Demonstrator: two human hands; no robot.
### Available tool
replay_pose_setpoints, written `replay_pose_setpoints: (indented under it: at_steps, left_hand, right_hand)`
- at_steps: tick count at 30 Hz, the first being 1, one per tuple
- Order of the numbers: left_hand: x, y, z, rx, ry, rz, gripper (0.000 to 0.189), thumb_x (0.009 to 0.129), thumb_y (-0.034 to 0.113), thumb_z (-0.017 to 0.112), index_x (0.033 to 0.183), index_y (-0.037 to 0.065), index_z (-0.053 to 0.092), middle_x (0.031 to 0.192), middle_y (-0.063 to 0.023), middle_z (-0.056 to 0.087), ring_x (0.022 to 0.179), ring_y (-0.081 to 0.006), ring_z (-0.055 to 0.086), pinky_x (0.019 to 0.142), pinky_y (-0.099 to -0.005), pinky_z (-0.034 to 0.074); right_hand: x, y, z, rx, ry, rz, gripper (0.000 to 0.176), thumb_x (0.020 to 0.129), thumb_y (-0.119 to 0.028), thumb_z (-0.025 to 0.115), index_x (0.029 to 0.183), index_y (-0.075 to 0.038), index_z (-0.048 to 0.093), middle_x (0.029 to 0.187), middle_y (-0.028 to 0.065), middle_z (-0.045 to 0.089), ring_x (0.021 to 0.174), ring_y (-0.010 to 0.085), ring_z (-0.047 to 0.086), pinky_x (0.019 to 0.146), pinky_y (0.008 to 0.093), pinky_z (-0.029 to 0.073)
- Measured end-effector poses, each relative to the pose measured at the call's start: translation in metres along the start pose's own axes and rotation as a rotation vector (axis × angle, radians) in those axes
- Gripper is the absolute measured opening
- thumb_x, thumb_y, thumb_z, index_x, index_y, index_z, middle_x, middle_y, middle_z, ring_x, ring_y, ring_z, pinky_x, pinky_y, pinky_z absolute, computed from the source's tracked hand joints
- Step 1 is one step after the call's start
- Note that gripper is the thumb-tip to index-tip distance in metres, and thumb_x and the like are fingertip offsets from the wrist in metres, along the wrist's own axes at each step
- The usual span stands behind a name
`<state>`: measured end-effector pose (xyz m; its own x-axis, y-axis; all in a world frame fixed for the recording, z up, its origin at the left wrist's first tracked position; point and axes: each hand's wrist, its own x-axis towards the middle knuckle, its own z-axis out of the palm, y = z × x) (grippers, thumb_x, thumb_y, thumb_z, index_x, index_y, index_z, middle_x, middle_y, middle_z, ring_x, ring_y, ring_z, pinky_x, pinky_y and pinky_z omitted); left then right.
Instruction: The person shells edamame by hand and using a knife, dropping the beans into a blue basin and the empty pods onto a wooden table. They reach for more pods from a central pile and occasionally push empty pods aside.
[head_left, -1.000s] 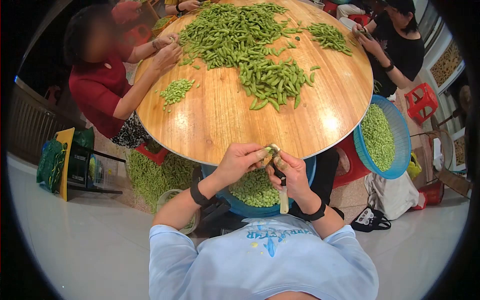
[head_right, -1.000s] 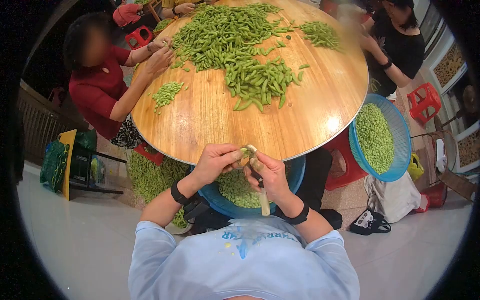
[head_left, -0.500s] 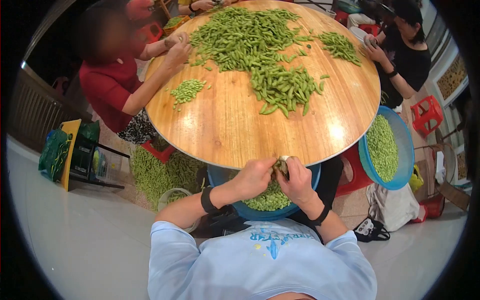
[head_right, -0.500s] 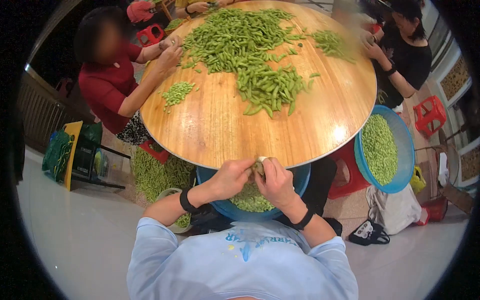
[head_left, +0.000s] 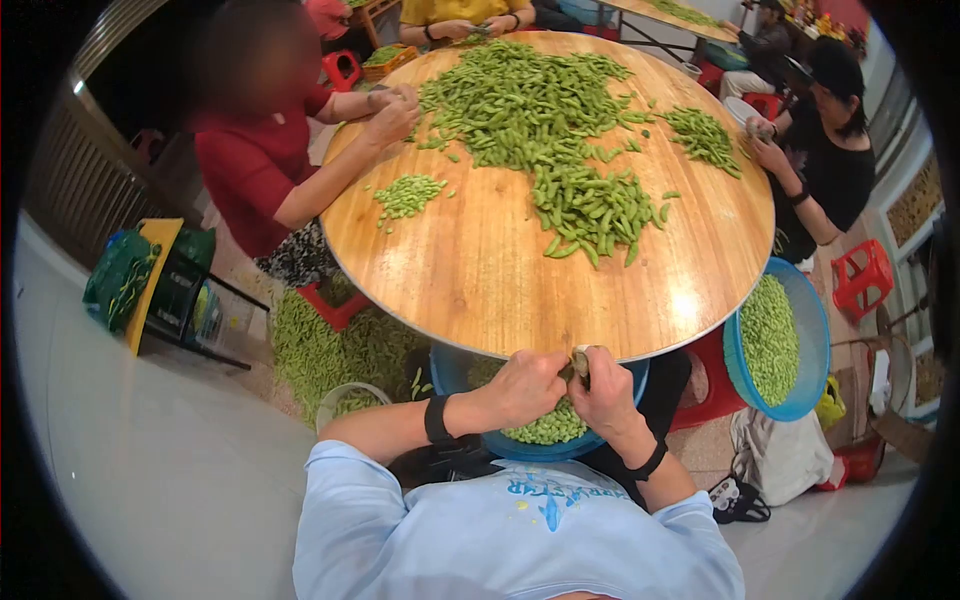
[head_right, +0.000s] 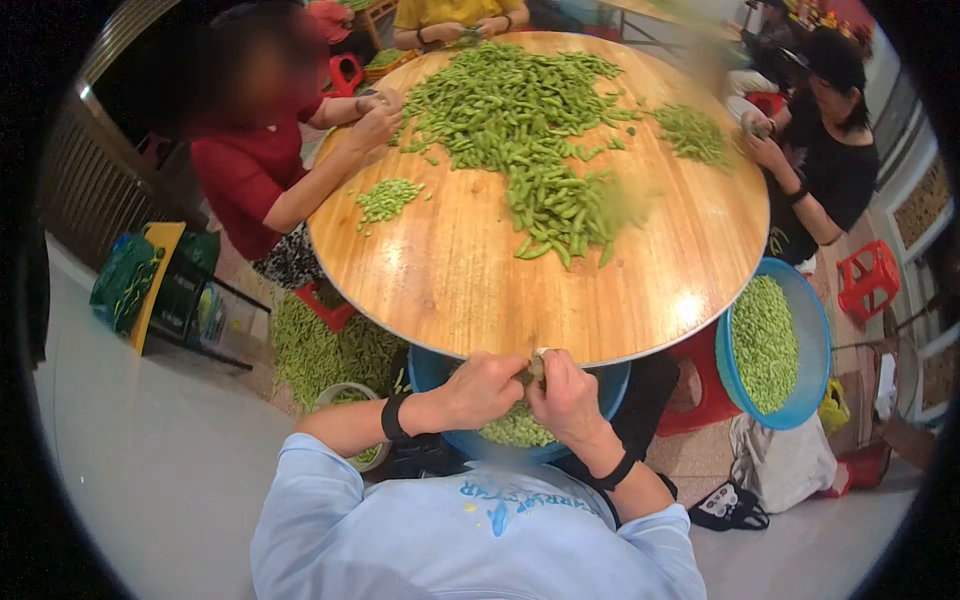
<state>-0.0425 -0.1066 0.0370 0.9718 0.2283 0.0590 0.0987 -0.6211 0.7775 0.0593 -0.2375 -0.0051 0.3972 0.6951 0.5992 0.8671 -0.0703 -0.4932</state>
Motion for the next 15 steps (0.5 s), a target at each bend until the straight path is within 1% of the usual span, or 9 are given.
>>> replay_pose_setpoints:
  at_steps: [1,3,7,8,9,11,12,13,15]
  left_hand:
    - [-0.006,-0.001,-0.002,0.004,0.015,-0.017,0.012,0.076,0.004,0.05,0.081,-0.005,0.056,0.071,-0.0286,0.056,0.07,-0.0456,0.059,0.061,-0.0495,0.046]
    - [-0.019,-0.002,-0.006,0.051,-0.145,0.115,0.012,0.075,0.006,0.051,0.079,-0.005,0.056,0.069,-0.0276,0.057,0.069,-0.0457,0.058,0.062,-0.0503,0.047]
    - [-0.059,-0.011,-0.057,0.534,-0.494,-0.015,0.007,0.07,0.008,0.058,0.067,0.001,0.06,0.065,-0.0202,0.063,0.063,-0.0373,0.064,0.06,-0.0449,0.053]
    - [-0.069,-0.021,-0.072,0.653,-0.562,0.05,0.009,0.069,0.008,0.059,0.066,0.001,0.062,0.065,-0.0204,0.063,0.064,-0.0364,0.065,0.059,-0.0434,0.053]
    - [-0.073,-0.029,-0.081,0.707,-0.671,-0.045,0.01,0.069,0.01,0.06,0.066,0.001,0.063,0.072,-0.0209,0.063,0.07,-0.0338,0.064,0.062,-0.0423,0.053]
    - [-0.061,-0.031,-0.091,0.8,-0.504,0.061,0.013,0.076,0.012,0.058,0.077,0.001,0.065,0.086,-0.0201,0.062,0.077,-0.0322,0.06,0.069,-0.042,0.052]
    - [-0.041,-0.034,-0.092,0.697,-0.415,0.082,0.014,0.078,0.012,0.057,0.08,0.0,0.065,0.083,-0.0207,0.061,0.076,-0.0347,0.059,0.069,-0.0433,0.051]
    - [-0.019,-0.038,-0.09,0.596,-0.324,0.098,0.015,0.08,0.012,0.055,0.083,0.0,0.064,0.081,-0.0212,0.061,0.076,-0.0371,0.059,0.069,-0.0445,0.051]
    - [0.033,-0.043,-0.085,0.343,-0.122,0.106,0.018,0.084,0.015,0.057,0.089,-0.001,0.063,0.083,-0.0216,0.061,0.08,-0.039,0.06,0.07,-0.0444,0.049]
  right_hand:
    - [0.0,0.003,0.001,0.018,-0.01,-0.011,0.033,0.068,0.001,0.064,0.099,0.004,0.051,0.077,0.017,0.052,0.062,0.0345,0.058,0.051,0.0391,0.048]
    - [-0.001,0.01,0.003,0.06,-0.05,0.079,0.029,0.068,0.003,0.062,0.095,0.002,0.051,0.077,0.0176,0.052,0.062,0.0362,0.057,0.052,0.0407,0.047]
    - [-0.005,0.001,-0.01,0.308,-0.193,0.127,0.022,0.07,0.004,0.061,0.09,0.001,0.052,0.075,0.0172,0.051,0.064,0.0355,0.056,0.053,0.0398,0.045]
    - [-0.006,0.004,-0.009,0.372,-0.23,0.106,0.02,0.071,0.004,0.061,0.089,0.001,0.053,0.077,0.0166,0.053,0.067,0.0343,0.057,0.056,0.0385,0.046]
    - [-0.007,0.005,-0.007,0.358,-0.22,0.13,0.02,0.071,0.004,0.061,0.089,0.001,0.053,0.077,0.0166,0.053,0.067,0.0343,0.057,0.056,0.0385,0.046]
    - [-0.008,0.003,-0.004,0.439,-0.163,0.066,0.019,0.072,0.002,0.062,0.09,0.001,0.055,0.081,0.0164,0.055,0.071,0.0339,0.058,0.057,0.0368,0.046]
    - [-0.008,0.002,-0.004,0.428,-0.134,0.075,0.014,0.078,0.001,0.06,0.092,0.001,0.056,0.078,0.0127,0.057,0.063,0.0253,0.059,0.054,0.0321,0.046]
    - [-0.007,0.0,-0.007,0.419,-0.126,0.08,0.014,0.078,0.001,0.06,0.092,0.001,0.056,0.078,0.0127,0.057,0.063,0.0253,0.059,0.054,0.0321,0.046]
    - [-0.005,-0.008,-0.015,0.855,-0.267,0.622,0.008,0.087,-0.001,0.056,0.094,0.002,0.056,0.072,0.0064,0.056,0.055,0.0139,0.057,0.05,0.0265,0.045]
